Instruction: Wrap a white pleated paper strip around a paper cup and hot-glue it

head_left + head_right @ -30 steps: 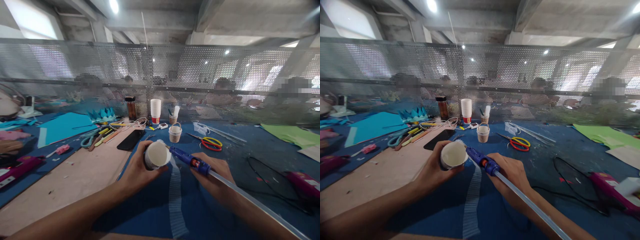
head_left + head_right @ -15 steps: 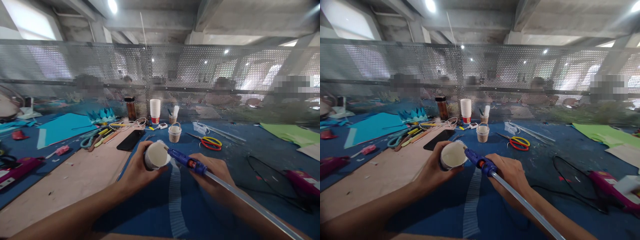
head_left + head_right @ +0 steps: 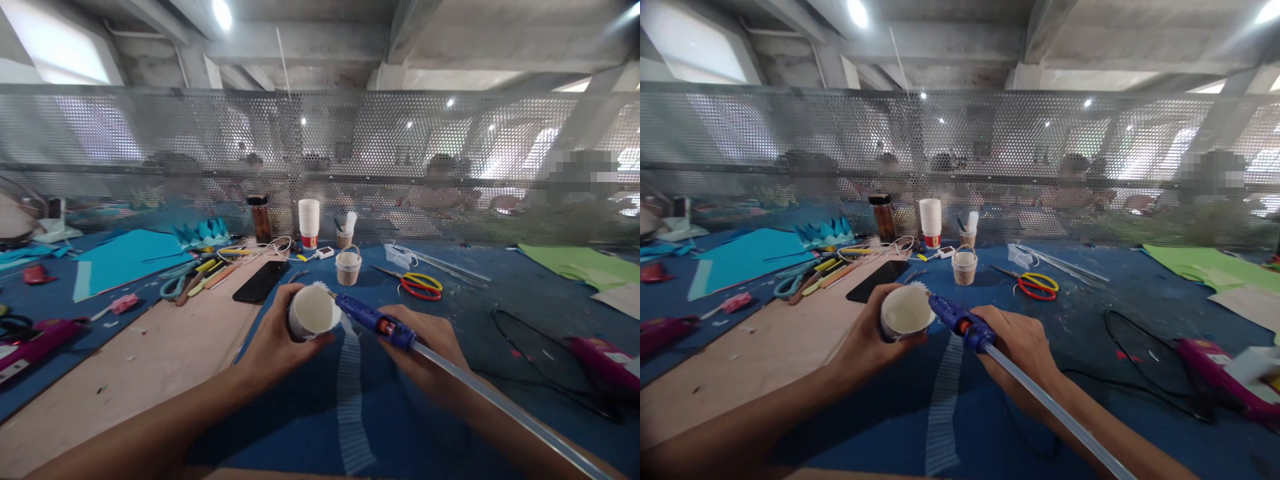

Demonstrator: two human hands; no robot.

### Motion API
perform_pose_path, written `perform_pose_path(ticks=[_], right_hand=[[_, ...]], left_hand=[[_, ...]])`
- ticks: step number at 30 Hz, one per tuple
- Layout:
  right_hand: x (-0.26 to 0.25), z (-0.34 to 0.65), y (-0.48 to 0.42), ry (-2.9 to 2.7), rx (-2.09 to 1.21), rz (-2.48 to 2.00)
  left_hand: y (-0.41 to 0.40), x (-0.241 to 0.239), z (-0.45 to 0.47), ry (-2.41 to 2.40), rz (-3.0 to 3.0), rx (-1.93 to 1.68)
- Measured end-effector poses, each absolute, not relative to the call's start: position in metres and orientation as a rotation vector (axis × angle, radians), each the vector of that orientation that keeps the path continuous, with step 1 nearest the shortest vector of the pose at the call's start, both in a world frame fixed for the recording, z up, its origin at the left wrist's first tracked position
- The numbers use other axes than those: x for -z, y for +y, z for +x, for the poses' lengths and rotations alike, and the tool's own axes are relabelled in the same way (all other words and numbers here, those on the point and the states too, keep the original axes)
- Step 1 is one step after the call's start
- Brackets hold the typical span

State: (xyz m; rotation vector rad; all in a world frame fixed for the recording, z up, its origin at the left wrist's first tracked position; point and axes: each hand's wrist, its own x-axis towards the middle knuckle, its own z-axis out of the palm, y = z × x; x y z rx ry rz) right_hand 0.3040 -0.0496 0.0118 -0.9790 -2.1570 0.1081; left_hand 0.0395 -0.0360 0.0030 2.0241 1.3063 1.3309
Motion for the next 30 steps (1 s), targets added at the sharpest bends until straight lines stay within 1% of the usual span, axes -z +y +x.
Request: perform_pose_path(ticks=[30], right_hand=[[-0.0127,0.3021,-0.0507,-2.192,-0.081,-0.945]], left_hand=[[-0.0390,-0.0068,0.0403,1.230,2.055,-1.322]])
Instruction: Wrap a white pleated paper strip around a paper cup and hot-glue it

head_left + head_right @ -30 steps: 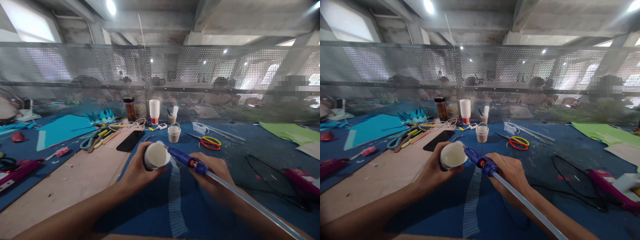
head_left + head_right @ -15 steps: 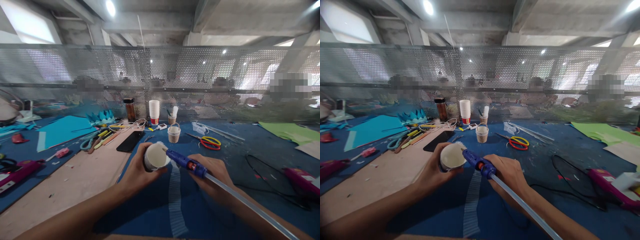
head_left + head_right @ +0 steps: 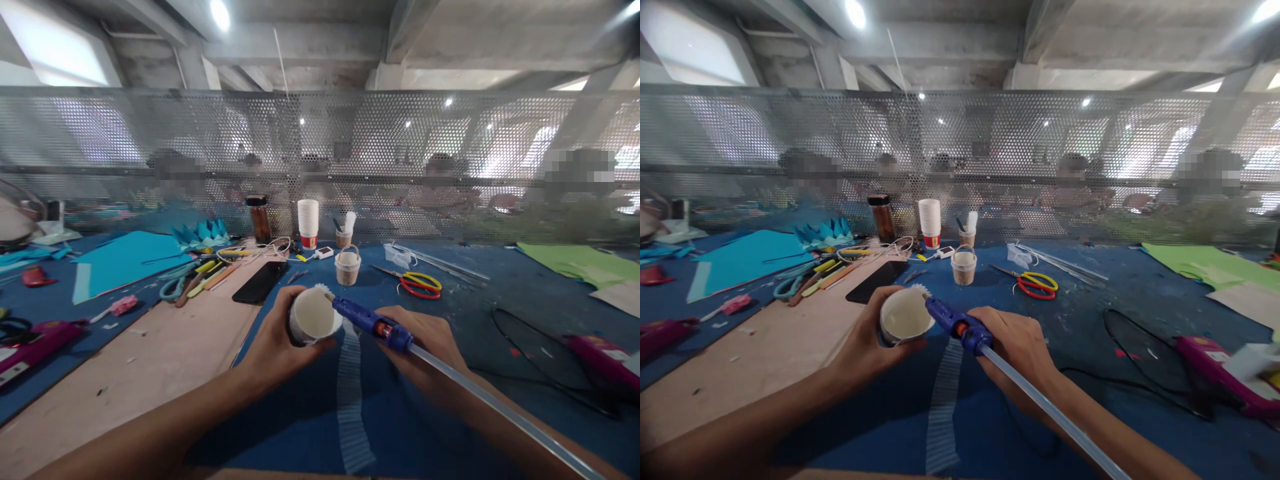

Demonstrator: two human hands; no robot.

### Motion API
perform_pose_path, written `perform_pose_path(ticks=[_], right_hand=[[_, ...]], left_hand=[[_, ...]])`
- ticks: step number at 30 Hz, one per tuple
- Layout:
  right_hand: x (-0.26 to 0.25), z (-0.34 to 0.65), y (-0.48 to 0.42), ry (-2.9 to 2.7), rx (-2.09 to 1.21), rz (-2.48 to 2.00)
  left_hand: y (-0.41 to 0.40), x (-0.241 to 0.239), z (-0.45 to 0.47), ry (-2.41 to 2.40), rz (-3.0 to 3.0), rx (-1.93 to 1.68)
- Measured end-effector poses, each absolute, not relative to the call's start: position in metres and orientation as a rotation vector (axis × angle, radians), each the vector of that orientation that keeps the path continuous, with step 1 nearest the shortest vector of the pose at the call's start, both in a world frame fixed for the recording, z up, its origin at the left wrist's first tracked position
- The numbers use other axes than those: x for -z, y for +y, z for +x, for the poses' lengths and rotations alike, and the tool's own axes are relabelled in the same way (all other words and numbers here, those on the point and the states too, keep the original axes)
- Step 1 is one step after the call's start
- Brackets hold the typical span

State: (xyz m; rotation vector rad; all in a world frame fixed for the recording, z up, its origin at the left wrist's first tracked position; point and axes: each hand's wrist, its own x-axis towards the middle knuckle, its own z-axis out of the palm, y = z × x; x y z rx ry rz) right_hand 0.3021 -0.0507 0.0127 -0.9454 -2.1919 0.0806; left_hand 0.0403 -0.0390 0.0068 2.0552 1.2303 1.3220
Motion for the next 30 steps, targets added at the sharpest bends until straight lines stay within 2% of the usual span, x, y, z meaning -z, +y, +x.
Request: perform_pose_path(ticks=[13,30], right_hand=[[-0.018,0.302,-0.053,-2.155,0.090,-0.908],[-0.016,0.300,-0.050,-2.198,0.080,-0.919]], left_hand=[[-0.036,-0.008,0.040,1.381,1.946,-1.335],[-0.035,-0.008,0.039,1.327,1.997,-1.345]])
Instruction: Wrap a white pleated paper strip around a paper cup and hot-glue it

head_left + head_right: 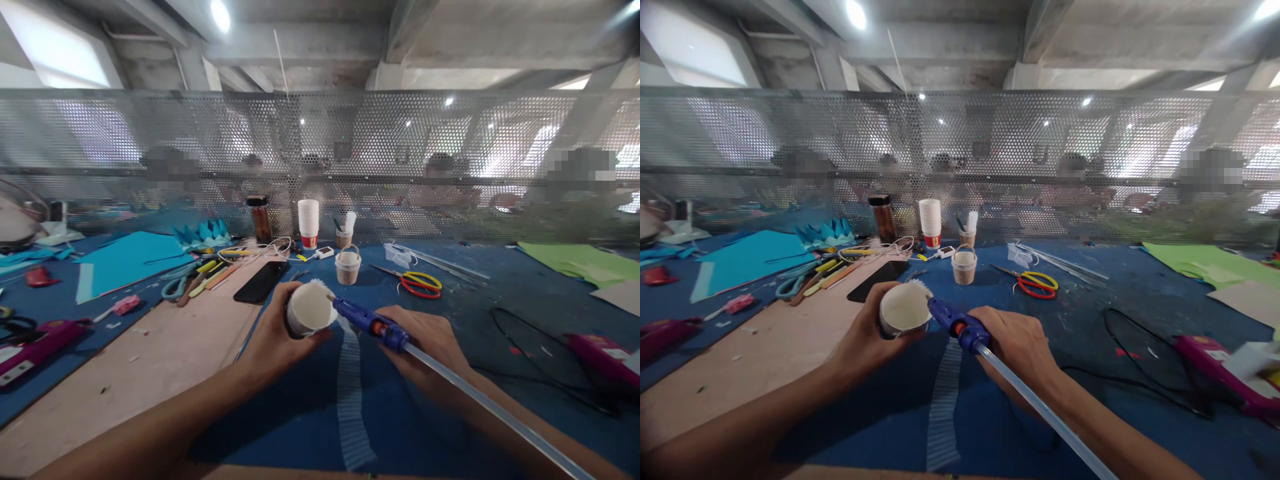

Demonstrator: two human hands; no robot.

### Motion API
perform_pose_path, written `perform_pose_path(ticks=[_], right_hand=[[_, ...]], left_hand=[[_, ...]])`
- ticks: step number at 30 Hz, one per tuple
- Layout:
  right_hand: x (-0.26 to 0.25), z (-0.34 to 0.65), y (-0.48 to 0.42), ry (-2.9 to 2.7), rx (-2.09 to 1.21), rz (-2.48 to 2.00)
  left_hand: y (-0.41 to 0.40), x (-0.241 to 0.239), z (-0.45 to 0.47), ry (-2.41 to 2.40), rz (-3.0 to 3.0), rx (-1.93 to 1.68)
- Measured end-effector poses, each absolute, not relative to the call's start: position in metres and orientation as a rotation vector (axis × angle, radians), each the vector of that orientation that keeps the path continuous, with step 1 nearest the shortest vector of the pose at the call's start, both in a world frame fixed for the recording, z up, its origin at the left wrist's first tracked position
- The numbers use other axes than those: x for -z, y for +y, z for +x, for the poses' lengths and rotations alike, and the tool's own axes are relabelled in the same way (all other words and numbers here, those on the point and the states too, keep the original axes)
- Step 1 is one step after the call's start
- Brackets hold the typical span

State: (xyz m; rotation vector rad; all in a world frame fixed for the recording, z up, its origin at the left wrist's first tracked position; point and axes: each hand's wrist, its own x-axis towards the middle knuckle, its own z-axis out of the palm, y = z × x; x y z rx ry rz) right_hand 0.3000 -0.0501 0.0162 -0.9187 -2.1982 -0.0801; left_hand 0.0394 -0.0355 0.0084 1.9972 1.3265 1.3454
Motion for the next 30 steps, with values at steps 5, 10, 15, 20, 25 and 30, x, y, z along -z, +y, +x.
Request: perform_pose_path(ticks=[5,10,15,20,25,30], right_hand=[[-0.021,0.300,-0.053,-2.172,0.093,-0.922],[-0.020,0.300,-0.052,-2.187,0.088,-0.954],[-0.020,0.299,-0.052,-2.197,0.056,-0.911],[-0.020,0.301,-0.052,-2.193,0.047,-0.908],[-0.012,0.301,-0.047,-2.171,0.067,-0.901],[-0.008,0.300,-0.046,-2.186,0.073,-0.876]], left_hand=[[-0.036,-0.007,0.038,1.357,2.013,-1.337],[-0.036,-0.005,0.038,1.293,2.037,-1.356],[-0.035,-0.003,0.038,1.292,2.035,-1.364],[-0.036,-0.006,0.039,1.332,2.027,-1.348],[-0.039,-0.012,0.041,1.306,2.033,-1.342],[-0.039,-0.009,0.039,1.290,2.053,-1.329]])
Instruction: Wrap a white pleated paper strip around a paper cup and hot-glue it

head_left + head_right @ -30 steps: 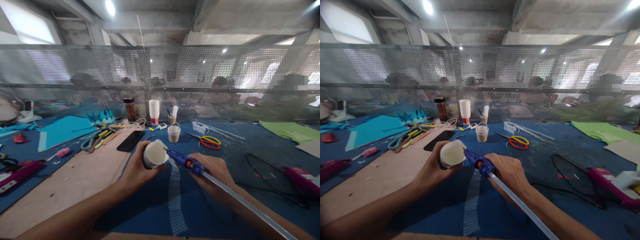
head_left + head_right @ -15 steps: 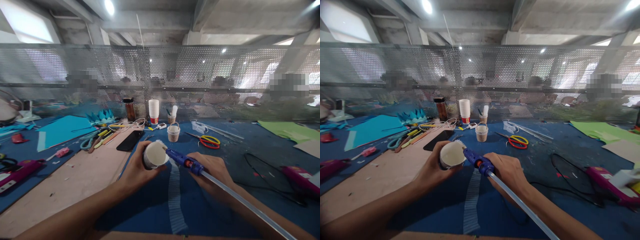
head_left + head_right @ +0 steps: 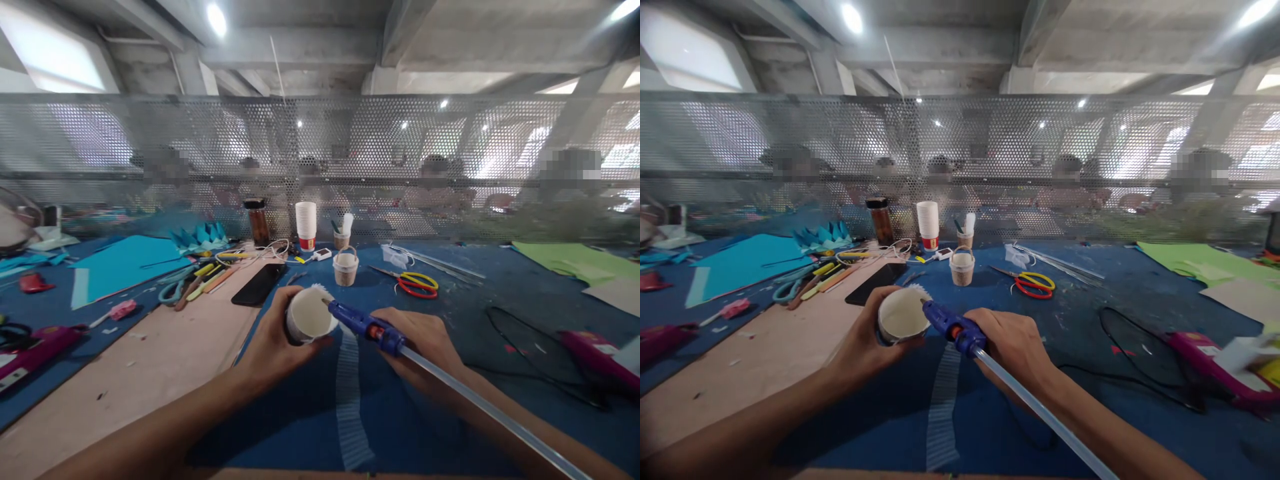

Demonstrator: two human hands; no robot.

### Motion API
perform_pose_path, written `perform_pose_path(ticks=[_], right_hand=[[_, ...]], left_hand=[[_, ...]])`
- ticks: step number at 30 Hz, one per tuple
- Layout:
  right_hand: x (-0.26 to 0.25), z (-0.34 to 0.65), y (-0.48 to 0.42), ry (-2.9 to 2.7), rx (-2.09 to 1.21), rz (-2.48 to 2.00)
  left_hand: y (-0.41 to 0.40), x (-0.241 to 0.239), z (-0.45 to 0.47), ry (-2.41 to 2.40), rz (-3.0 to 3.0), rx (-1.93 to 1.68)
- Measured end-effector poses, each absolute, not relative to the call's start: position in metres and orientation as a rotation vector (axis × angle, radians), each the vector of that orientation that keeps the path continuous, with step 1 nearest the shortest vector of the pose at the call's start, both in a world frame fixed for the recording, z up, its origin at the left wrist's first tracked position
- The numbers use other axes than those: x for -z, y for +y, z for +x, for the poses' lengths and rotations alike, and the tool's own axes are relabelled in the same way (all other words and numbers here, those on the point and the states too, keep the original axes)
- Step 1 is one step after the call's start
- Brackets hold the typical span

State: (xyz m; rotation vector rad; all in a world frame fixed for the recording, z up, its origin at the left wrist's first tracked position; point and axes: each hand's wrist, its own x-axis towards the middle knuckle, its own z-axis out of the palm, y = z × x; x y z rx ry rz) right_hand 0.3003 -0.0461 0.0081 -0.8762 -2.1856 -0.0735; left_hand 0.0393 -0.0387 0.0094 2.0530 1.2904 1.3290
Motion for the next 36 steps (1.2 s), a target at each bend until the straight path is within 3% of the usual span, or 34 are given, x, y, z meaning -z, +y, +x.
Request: perform_pose_path(ticks=[28,36], right_hand=[[-0.018,0.302,-0.049,-2.185,0.167,-0.941],[-0.015,0.301,-0.050,-2.112,-0.182,-1.021]], left_hand=[[-0.033,-0.003,0.034,1.315,2.187,-1.428],[-0.031,-0.003,0.033,1.199,2.299,-1.453]])
